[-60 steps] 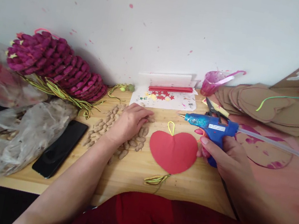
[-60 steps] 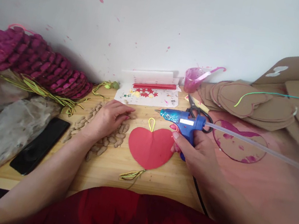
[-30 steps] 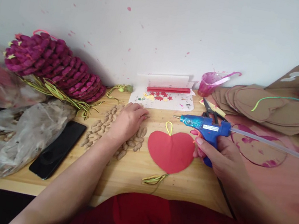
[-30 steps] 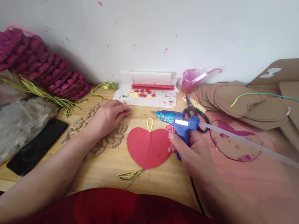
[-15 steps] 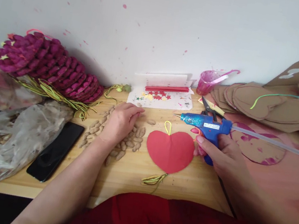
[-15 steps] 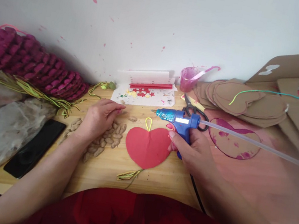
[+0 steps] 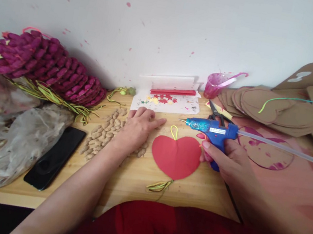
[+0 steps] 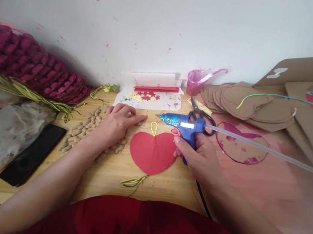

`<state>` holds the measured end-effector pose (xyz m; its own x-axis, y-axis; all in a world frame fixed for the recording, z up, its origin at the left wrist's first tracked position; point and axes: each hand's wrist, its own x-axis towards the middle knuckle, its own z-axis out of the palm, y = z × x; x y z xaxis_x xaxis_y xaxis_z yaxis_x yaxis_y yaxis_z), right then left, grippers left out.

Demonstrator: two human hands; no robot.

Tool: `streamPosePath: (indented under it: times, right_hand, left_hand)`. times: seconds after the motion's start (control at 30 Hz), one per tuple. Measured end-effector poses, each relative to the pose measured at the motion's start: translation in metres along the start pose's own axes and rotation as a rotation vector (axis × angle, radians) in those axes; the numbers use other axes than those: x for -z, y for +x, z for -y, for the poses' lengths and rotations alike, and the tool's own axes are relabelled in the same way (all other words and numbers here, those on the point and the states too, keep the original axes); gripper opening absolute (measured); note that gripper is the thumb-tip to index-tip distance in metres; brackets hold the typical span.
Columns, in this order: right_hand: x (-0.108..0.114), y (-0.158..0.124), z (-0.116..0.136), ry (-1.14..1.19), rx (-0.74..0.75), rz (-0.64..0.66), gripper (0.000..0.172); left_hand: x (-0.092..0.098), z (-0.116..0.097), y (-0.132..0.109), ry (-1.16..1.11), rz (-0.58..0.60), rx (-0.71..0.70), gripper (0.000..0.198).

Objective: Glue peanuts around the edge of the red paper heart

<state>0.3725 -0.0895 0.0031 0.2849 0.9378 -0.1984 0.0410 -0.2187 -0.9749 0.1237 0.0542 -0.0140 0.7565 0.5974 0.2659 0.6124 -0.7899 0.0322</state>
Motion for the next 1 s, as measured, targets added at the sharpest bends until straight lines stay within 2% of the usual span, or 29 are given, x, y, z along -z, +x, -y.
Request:
streamPosePath:
  times: [0.3,0.57,0.8,1.0]
  right_hand:
    - [0.003,0.003,-0.006,-0.005,0.009,-0.002,0.044]
    - [0.001,0.002,-0.002,-0.019,0.009,-0.008,0.043]
    - [0.002,0.004,-0.005,-0.012,0.025,-0.029,0.042]
    - [-0.001,0.005,-0.001,-0.002,0.012,-0.072,0.04]
  left_hand:
    - [0.0,0.016,0.002,-0.214,-0.193,0.168,0.024]
    - [-0.005,0.01,0.006,-0.132,-0.124,0.102,0.029]
    - [-0.002,0.009,0.007,-0.162,-0.147,0.136,0.017]
    - [0.006,0.007,0.009,-0.188,-0.06,0.157,0.018]
